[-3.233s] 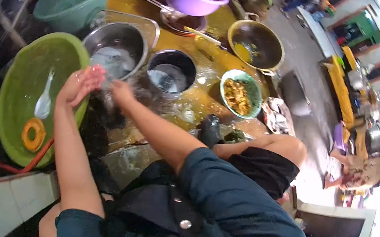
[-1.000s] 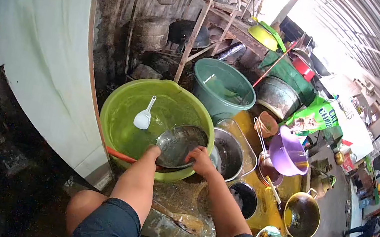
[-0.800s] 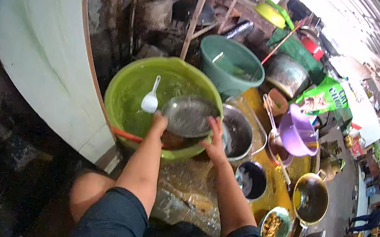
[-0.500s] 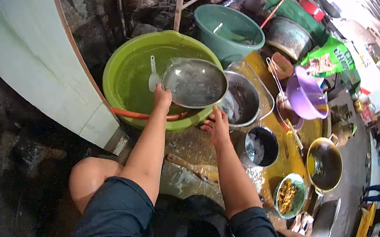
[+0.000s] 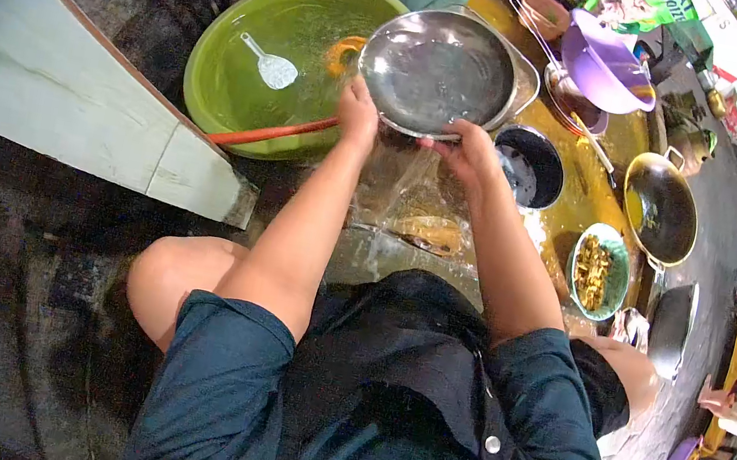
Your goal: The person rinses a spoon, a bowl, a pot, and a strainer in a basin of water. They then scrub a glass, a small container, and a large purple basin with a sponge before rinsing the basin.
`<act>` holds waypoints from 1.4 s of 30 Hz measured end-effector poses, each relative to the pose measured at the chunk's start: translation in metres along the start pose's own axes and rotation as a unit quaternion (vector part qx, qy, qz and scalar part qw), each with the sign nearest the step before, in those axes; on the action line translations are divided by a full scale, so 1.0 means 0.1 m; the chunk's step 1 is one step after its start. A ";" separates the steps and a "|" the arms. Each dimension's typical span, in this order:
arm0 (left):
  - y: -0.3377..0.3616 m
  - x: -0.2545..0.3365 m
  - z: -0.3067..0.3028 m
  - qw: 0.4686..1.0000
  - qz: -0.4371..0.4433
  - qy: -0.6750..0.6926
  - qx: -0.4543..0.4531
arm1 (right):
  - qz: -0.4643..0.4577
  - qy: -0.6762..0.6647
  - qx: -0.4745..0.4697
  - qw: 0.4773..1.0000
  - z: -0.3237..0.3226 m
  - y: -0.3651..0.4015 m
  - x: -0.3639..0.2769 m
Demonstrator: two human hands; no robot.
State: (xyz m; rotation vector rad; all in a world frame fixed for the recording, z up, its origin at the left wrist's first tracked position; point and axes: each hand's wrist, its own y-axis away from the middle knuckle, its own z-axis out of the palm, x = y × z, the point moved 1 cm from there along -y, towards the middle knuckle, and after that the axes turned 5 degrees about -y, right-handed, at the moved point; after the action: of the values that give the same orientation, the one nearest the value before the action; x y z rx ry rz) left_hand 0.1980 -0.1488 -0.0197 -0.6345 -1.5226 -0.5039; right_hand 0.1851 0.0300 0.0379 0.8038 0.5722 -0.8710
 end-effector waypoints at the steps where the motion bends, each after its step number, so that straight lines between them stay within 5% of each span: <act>1: 0.15 -0.02 0.07 0.996 0.055 -0.058 0.045 | 0.004 0.011 0.034 0.999 -0.13 0.04 -0.02; 7: 0.95 -0.24 0.32 0.993 0.089 -0.060 0.041 | 0.003 0.020 0.093 0.995 -0.74 0.54 -0.01; 10: 1.13 -0.60 0.33 0.985 -0.063 -0.070 -0.145 | -0.015 -0.011 0.152 0.988 -1.19 0.62 0.14; 12: 1.10 -1.51 0.35 0.867 -0.076 -0.341 -0.356 | -0.003 -0.023 0.157 0.987 -1.42 0.72 0.16; 14: 1.30 -1.70 0.24 0.722 0.066 -0.523 -0.448 | 0.007 -0.036 0.164 0.986 -1.72 0.75 0.24; 16: 1.37 -2.02 0.28 0.577 0.029 -0.612 -0.540 | 0.000 -0.020 0.172 0.985 -1.85 0.83 0.22; 20: 1.42 -2.19 0.25 0.605 -0.052 -0.613 -0.505 | -0.026 0.013 0.207 0.978 -1.88 1.01 0.12; 22: 1.40 -2.30 0.31 0.583 0.051 -0.634 -0.506 | -0.030 0.006 0.203 0.979 -1.94 1.05 0.11; 27: 1.43 -1.84 0.28 0.604 0.067 -0.612 -0.506 | 0.002 0.005 0.205 0.979 -2.09 1.05 0.07; 29: 1.41 -1.77 0.36 0.513 0.084 -0.641 -0.564 | 0.010 -0.003 0.217 0.976 -2.19 1.04 0.08; 38: 1.48 -1.98 0.46 0.490 0.088 -0.671 -0.550 | -0.005 -0.014 0.266 0.964 -2.28 1.00 0.01; 42: 1.36 -1.63 0.51 0.506 0.053 -0.629 -0.588 | -0.012 -0.002 0.223 0.975 -2.19 1.02 -0.01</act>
State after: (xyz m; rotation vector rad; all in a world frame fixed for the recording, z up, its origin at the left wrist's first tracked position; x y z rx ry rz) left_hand 0.2496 -0.0271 -0.1938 -2.6215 -2.2629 -1.1090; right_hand 0.2437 0.2475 -0.0500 1.2026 0.3847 -1.0416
